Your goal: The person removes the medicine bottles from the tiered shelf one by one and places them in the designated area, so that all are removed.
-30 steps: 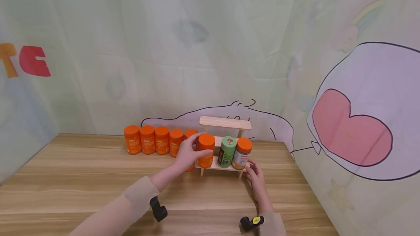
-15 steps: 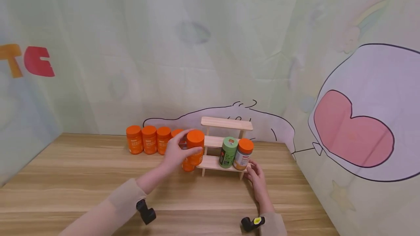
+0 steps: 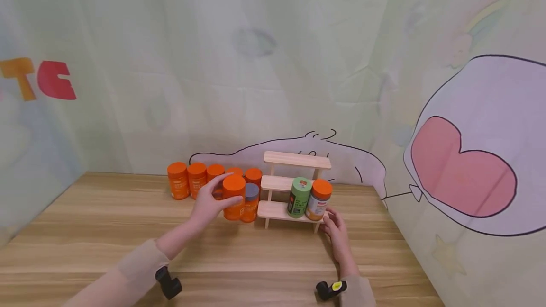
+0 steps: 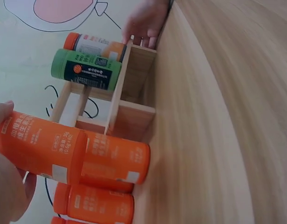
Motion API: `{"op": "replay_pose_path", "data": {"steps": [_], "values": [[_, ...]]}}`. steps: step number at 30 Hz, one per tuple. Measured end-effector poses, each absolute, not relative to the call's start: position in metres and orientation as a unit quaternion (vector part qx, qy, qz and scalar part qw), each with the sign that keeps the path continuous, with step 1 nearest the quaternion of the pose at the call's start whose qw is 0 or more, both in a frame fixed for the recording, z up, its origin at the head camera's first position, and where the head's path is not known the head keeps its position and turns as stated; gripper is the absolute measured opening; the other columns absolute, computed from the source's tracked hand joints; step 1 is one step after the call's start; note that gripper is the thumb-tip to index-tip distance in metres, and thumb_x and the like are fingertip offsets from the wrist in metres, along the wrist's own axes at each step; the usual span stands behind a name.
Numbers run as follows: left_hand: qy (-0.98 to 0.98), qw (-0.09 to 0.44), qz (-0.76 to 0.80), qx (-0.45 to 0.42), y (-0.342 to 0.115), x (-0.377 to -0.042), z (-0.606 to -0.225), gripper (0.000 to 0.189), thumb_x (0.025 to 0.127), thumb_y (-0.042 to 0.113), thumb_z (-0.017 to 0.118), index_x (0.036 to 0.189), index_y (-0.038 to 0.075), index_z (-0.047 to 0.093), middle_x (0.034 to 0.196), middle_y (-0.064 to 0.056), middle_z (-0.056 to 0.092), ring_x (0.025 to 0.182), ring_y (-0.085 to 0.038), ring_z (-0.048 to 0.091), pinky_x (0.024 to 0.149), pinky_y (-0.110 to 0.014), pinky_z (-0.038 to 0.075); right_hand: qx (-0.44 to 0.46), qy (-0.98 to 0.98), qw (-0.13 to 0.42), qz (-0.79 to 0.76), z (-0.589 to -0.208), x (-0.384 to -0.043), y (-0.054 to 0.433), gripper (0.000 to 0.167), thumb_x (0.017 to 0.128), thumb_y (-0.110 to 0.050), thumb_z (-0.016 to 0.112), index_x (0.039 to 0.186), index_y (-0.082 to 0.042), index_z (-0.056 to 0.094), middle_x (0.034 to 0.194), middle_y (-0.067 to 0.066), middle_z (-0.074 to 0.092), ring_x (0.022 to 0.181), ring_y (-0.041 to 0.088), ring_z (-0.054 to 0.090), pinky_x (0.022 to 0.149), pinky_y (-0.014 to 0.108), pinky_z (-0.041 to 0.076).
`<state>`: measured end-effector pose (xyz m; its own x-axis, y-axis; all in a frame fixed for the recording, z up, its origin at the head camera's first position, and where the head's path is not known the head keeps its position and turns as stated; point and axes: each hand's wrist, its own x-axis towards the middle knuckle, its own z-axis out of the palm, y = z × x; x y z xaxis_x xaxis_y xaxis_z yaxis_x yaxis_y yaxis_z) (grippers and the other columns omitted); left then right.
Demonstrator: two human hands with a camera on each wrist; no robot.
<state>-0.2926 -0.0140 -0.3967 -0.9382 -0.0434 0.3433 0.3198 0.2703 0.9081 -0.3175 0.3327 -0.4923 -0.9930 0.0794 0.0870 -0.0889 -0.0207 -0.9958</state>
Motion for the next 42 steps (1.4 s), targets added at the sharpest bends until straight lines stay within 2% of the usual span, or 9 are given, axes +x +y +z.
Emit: {"op": "replay_pose_path", "data": {"steps": [6, 13, 28, 42], "values": [[-0.788, 0.158, -0.592, -0.065, -0.023, -0.296, -0.410, 0.063, 0.078, 0.016, 0.083, 0.134, 0.007, 0.057, 0.125, -0.014, 0.064, 0.110, -0.027, 0.058, 0.097, -0.042, 0.050, 0.002, -0.698, 0.058, 0.713, -0.491, -0.316, 0.332, 0.034, 0.101, -0.014, 0.047, 0.132, -0.001, 0.043, 0.114, -0.003, 0.049, 0.094, -0.002, 0.057, 0.082, 0.017, 0.052], [-0.789, 0.162, -0.589, -0.057, -0.031, -0.304, -0.418, 0.065, 0.077, 0.012, 0.084, 0.134, 0.003, 0.056, 0.129, -0.017, 0.061, 0.117, -0.030, 0.058, 0.099, -0.046, 0.050, -0.010, -0.702, 0.051, 0.710, -0.490, -0.317, 0.332, 0.034, 0.101, -0.013, 0.046, 0.133, 0.000, 0.042, 0.115, -0.001, 0.049, 0.095, -0.002, 0.056, 0.083, 0.017, 0.052], [-0.803, 0.147, -0.576, -0.043, -0.029, -0.327, -0.443, 0.065, 0.078, 0.010, 0.082, 0.136, 0.001, 0.053, 0.137, -0.022, 0.056, 0.127, -0.035, 0.053, 0.106, -0.049, 0.044, -0.007, -0.703, 0.056, 0.709, -0.491, -0.319, 0.331, 0.041, 0.102, -0.012, 0.045, 0.137, 0.007, 0.036, 0.118, 0.004, 0.048, 0.092, -0.001, 0.057, 0.082, 0.017, 0.052], [-0.808, 0.126, -0.576, -0.020, -0.031, -0.330, -0.446, 0.067, 0.080, 0.010, 0.081, 0.138, 0.001, 0.050, 0.143, -0.022, 0.051, 0.134, -0.037, 0.046, 0.113, -0.050, 0.036, -0.005, -0.711, 0.054, 0.701, -0.489, -0.318, 0.331, 0.045, 0.103, -0.011, 0.042, 0.142, 0.010, 0.031, 0.128, 0.016, 0.043, 0.093, -0.003, 0.055, 0.081, 0.016, 0.051]]}}
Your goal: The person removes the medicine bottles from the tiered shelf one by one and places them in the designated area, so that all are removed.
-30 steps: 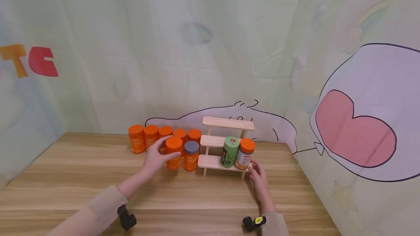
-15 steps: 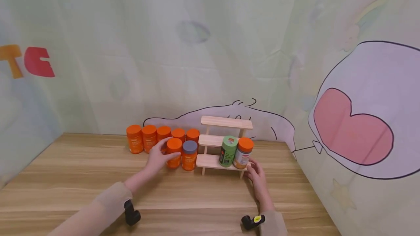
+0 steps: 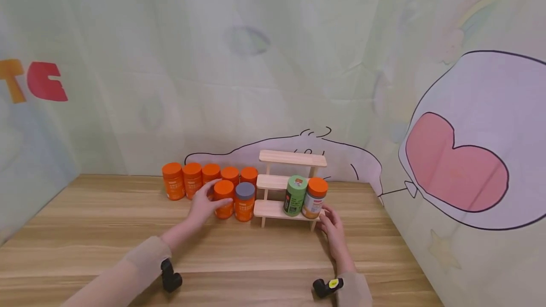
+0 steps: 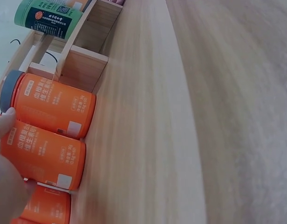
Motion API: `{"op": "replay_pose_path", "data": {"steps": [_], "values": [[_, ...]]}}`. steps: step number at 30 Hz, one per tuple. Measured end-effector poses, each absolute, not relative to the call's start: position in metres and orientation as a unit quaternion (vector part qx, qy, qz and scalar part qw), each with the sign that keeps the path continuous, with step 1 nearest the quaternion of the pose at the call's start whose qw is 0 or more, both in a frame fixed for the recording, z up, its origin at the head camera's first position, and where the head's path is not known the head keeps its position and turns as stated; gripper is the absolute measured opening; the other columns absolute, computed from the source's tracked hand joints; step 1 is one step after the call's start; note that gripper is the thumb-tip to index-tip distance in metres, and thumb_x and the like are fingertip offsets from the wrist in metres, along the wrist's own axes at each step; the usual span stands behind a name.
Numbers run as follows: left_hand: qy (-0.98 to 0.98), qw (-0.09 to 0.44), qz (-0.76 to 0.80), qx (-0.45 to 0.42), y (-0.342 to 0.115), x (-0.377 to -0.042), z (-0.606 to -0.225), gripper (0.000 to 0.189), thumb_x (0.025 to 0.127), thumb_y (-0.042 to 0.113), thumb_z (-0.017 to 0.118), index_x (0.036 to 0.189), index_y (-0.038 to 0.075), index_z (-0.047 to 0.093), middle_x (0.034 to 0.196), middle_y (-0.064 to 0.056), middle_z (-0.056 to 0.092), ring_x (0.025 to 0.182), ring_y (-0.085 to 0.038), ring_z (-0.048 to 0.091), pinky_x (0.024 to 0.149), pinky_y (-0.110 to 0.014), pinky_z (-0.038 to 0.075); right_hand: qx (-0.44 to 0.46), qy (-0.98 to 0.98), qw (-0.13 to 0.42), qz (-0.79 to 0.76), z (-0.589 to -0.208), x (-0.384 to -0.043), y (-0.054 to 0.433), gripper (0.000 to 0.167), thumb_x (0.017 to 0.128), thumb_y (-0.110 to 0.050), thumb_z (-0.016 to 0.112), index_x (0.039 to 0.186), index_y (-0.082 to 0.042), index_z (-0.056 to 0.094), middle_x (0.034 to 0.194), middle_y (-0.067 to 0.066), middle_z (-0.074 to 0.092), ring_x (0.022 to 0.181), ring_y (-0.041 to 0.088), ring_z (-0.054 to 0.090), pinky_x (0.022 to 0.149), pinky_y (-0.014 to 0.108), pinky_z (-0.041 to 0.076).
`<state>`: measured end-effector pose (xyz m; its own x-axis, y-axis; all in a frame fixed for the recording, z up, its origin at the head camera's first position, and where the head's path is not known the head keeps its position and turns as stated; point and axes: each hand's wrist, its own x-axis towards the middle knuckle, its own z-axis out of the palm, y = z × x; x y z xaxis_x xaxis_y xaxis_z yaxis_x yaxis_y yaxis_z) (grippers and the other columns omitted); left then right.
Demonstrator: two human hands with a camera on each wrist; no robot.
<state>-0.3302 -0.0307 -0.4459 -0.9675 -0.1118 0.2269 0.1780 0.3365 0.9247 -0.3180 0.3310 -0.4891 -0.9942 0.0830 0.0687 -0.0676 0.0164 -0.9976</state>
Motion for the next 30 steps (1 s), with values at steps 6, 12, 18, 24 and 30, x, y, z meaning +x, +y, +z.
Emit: {"op": "replay_pose_path", "data": {"steps": [6, 12, 18, 24, 30], "values": [[-0.810, 0.116, -0.574, -0.028, -0.033, -0.329, -0.448, 0.075, 0.080, 0.014, 0.082, 0.143, 0.000, 0.043, 0.146, -0.023, 0.046, 0.136, -0.038, 0.043, 0.113, -0.050, 0.036, -0.007, -0.707, 0.051, 0.705, -0.488, -0.317, 0.331, 0.046, 0.103, -0.010, 0.041, 0.143, 0.009, 0.030, 0.125, 0.011, 0.046, 0.093, -0.003, 0.055, 0.082, 0.017, 0.051], [-0.798, 0.118, -0.591, -0.030, -0.032, -0.324, -0.443, 0.080, 0.083, 0.019, 0.079, 0.147, -0.001, 0.034, 0.151, -0.022, 0.038, 0.141, -0.039, 0.035, 0.116, -0.051, 0.030, -0.007, -0.704, 0.054, 0.708, -0.488, -0.317, 0.331, 0.043, 0.102, -0.010, 0.043, 0.140, 0.009, 0.033, 0.118, 0.005, 0.048, 0.092, -0.002, 0.055, 0.081, 0.017, 0.052], [-0.795, 0.175, -0.580, -0.039, -0.024, -0.316, -0.431, 0.069, 0.086, 0.024, 0.076, 0.142, 0.000, 0.042, 0.142, -0.019, 0.046, 0.135, -0.035, 0.042, 0.114, -0.050, 0.034, -0.001, -0.707, 0.061, 0.705, -0.490, -0.317, 0.332, 0.044, 0.102, -0.011, 0.044, 0.139, 0.010, 0.033, 0.120, 0.008, 0.047, 0.092, -0.002, 0.056, 0.081, 0.017, 0.052], [-0.778, 0.248, -0.574, -0.068, -0.010, -0.314, -0.416, 0.050, 0.087, 0.018, 0.075, 0.127, -0.004, 0.054, 0.125, -0.020, 0.055, 0.119, -0.035, 0.050, 0.105, -0.049, 0.042, 0.000, -0.705, 0.058, 0.707, -0.491, -0.317, 0.332, 0.045, 0.102, -0.011, 0.044, 0.140, 0.010, 0.033, 0.121, 0.010, 0.046, 0.092, -0.002, 0.055, 0.081, 0.017, 0.052], [-0.751, 0.261, -0.597, -0.107, 0.010, -0.312, -0.404, 0.038, 0.087, 0.014, 0.074, 0.117, -0.004, 0.058, 0.116, -0.020, 0.058, 0.110, -0.036, 0.052, 0.093, -0.047, 0.043, -0.002, -0.707, 0.057, 0.705, -0.489, -0.316, 0.330, 0.045, 0.102, -0.010, 0.043, 0.141, 0.010, 0.032, 0.123, 0.011, 0.047, 0.092, -0.002, 0.056, 0.081, 0.017, 0.052]]}}
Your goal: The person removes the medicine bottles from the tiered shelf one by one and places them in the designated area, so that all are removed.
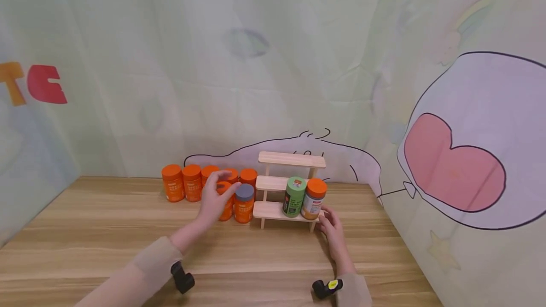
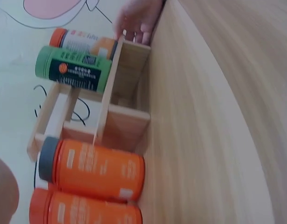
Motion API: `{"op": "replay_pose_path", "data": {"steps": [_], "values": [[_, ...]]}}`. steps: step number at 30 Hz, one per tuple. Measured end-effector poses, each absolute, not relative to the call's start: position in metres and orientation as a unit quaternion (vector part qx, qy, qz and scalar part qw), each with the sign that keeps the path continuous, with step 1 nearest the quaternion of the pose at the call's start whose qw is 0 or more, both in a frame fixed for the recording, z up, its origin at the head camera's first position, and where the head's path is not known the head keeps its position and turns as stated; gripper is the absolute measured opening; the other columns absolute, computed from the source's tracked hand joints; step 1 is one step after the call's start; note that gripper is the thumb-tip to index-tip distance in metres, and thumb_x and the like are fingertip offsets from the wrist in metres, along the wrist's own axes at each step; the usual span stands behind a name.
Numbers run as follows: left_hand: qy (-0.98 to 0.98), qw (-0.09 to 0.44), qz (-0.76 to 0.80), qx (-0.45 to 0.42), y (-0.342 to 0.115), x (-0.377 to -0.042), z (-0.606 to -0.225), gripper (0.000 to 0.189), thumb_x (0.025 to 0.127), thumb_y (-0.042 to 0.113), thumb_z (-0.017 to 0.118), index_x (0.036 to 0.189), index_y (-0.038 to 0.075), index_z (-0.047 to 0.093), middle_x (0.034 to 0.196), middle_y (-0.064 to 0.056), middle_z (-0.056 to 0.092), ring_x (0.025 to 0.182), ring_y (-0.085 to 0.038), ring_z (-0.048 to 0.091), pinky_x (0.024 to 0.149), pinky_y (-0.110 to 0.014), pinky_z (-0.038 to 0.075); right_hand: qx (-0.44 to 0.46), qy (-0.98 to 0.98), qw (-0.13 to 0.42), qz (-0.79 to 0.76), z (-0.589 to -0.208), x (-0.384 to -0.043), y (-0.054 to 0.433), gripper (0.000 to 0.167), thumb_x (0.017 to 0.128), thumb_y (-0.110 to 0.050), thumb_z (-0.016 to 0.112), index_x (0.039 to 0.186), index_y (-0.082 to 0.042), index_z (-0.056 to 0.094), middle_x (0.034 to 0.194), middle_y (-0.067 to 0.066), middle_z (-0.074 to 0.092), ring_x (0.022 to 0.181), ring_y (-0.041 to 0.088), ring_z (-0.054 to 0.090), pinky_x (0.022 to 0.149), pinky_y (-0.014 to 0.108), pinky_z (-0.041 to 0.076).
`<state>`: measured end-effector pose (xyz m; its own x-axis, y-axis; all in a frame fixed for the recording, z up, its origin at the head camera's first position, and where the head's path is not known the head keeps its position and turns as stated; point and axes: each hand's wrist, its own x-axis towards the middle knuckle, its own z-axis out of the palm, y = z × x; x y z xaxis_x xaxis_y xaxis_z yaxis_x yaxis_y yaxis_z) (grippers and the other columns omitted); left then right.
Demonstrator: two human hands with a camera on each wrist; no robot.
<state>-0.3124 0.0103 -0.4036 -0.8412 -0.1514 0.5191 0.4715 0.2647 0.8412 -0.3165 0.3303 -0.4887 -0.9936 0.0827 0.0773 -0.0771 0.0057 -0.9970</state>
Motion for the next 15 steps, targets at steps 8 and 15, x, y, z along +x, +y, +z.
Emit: {"op": "replay_pose_path", "data": {"steps": [8, 15], "values": [[-0.729, 0.230, -0.627, -0.153, 0.040, -0.313, -0.401, 0.038, 0.089, 0.009, 0.071, 0.120, -0.006, 0.056, 0.119, -0.023, 0.058, 0.110, -0.039, 0.054, 0.096, -0.052, 0.046, -0.004, -0.711, 0.049, 0.701, -0.487, -0.316, 0.331, 0.046, 0.103, -0.011, 0.042, 0.143, 0.010, 0.030, 0.130, 0.018, 0.044, 0.093, -0.004, 0.056, 0.082, 0.017, 0.051], [-0.725, 0.192, -0.636, -0.181, 0.064, -0.317, -0.402, 0.044, 0.090, 0.013, 0.071, 0.127, -0.003, 0.054, 0.127, -0.020, 0.057, 0.113, -0.040, 0.053, 0.095, -0.056, 0.046, -0.001, -0.709, 0.059, 0.703, -0.488, -0.316, 0.330, 0.046, 0.102, -0.012, 0.043, 0.141, 0.011, 0.032, 0.129, 0.019, 0.043, 0.092, -0.002, 0.055, 0.081, 0.017, 0.051]]}}
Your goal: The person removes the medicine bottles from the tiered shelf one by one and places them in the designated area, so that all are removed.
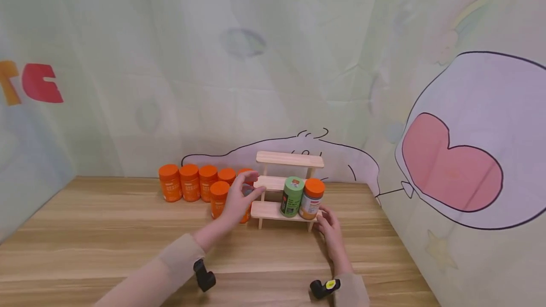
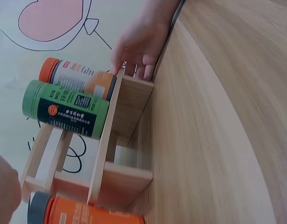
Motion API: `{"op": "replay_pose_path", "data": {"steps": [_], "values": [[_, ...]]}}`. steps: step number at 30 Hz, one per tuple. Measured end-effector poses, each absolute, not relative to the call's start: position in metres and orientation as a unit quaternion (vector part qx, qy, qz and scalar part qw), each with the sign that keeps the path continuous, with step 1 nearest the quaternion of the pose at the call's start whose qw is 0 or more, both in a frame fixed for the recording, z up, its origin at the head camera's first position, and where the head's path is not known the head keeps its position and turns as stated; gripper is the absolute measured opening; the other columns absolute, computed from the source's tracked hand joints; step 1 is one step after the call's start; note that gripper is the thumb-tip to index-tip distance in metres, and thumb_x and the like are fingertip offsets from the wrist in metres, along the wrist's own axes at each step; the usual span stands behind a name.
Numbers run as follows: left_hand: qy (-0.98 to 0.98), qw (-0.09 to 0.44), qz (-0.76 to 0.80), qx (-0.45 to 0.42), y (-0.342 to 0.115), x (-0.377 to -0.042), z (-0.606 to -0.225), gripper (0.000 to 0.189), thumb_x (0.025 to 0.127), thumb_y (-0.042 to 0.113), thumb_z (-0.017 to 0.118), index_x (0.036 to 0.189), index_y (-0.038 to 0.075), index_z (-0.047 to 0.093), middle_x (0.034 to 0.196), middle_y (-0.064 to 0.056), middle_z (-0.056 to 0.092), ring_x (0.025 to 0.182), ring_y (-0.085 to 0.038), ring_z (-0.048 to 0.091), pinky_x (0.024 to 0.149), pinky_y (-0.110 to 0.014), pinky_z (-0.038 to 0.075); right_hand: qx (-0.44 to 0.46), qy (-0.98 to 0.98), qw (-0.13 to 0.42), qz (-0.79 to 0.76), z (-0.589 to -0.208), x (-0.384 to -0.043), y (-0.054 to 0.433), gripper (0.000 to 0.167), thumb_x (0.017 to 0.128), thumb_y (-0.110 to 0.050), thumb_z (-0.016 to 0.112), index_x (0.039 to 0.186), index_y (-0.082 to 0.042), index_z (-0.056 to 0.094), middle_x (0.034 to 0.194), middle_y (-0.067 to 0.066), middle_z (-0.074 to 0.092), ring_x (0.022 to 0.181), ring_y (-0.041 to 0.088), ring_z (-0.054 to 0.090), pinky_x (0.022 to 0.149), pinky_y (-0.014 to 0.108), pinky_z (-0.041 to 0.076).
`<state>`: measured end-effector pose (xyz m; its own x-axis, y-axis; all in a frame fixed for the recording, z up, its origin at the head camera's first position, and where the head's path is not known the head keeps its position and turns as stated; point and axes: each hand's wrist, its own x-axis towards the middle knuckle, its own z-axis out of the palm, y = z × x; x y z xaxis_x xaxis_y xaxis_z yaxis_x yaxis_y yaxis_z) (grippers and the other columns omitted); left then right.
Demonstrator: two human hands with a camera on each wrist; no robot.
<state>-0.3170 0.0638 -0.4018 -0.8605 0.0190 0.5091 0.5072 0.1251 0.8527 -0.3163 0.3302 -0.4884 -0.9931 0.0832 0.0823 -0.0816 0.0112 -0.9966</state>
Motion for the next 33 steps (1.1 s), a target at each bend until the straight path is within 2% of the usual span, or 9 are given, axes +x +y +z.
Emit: {"op": "replay_pose_path", "data": {"steps": [4, 9, 12, 17, 24, 33], "values": [[-0.723, 0.154, -0.646, -0.191, 0.076, -0.319, -0.403, 0.047, 0.090, 0.013, 0.070, 0.131, -0.002, 0.052, 0.130, -0.020, 0.055, 0.117, -0.039, 0.052, 0.096, -0.058, 0.046, 0.005, -0.708, 0.061, 0.703, -0.491, -0.317, 0.329, 0.046, 0.102, -0.012, 0.044, 0.140, 0.011, 0.033, 0.127, 0.018, 0.045, 0.092, -0.002, 0.056, 0.081, 0.017, 0.052], [-0.734, 0.098, -0.646, -0.186, 0.091, -0.322, -0.405, 0.053, 0.091, 0.018, 0.070, 0.137, 0.005, 0.050, 0.137, -0.015, 0.054, 0.121, -0.035, 0.054, 0.100, -0.050, 0.048, 0.002, -0.709, 0.057, 0.703, -0.491, -0.317, 0.327, 0.046, 0.102, -0.012, 0.043, 0.141, 0.010, 0.032, 0.132, 0.021, 0.043, 0.093, -0.002, 0.055, 0.081, 0.017, 0.051], [-0.740, 0.081, -0.640, -0.190, 0.097, -0.324, -0.406, 0.055, 0.091, 0.019, 0.070, 0.140, 0.005, 0.048, 0.140, -0.014, 0.053, 0.124, -0.033, 0.053, 0.103, -0.049, 0.046, -0.002, -0.706, 0.055, 0.706, -0.491, -0.317, 0.327, 0.045, 0.102, -0.012, 0.043, 0.141, 0.010, 0.033, 0.130, 0.020, 0.043, 0.093, -0.002, 0.055, 0.081, 0.017, 0.051], [-0.743, 0.073, -0.633, -0.204, 0.108, -0.327, -0.407, 0.058, 0.091, 0.020, 0.070, 0.141, 0.003, 0.047, 0.141, -0.016, 0.052, 0.127, -0.033, 0.051, 0.105, -0.049, 0.044, -0.006, -0.705, 0.056, 0.707, -0.491, -0.318, 0.328, 0.045, 0.102, -0.012, 0.043, 0.140, 0.009, 0.034, 0.127, 0.017, 0.045, 0.093, -0.001, 0.055, 0.081, 0.017, 0.051], [-0.746, 0.064, -0.634, -0.196, 0.122, -0.329, -0.411, 0.063, 0.090, 0.021, 0.071, 0.144, 0.004, 0.043, 0.138, -0.017, 0.054, 0.125, -0.032, 0.053, 0.106, -0.049, 0.043, -0.009, -0.712, 0.049, 0.701, -0.489, -0.319, 0.330, 0.047, 0.102, -0.014, 0.043, 0.143, 0.007, 0.033, 0.136, 0.022, 0.040, 0.094, -0.003, 0.055, 0.083, 0.015, 0.050], [-0.753, 0.062, -0.632, -0.172, 0.132, -0.328, -0.418, 0.068, 0.089, 0.019, 0.073, 0.146, 0.003, 0.040, 0.141, -0.017, 0.052, 0.129, -0.033, 0.050, 0.110, -0.051, 0.039, -0.015, -0.711, 0.052, 0.701, -0.489, -0.320, 0.331, 0.046, 0.101, -0.011, 0.043, 0.142, 0.008, 0.034, 0.133, 0.021, 0.043, 0.093, -0.002, 0.056, 0.082, 0.017, 0.051]]}}
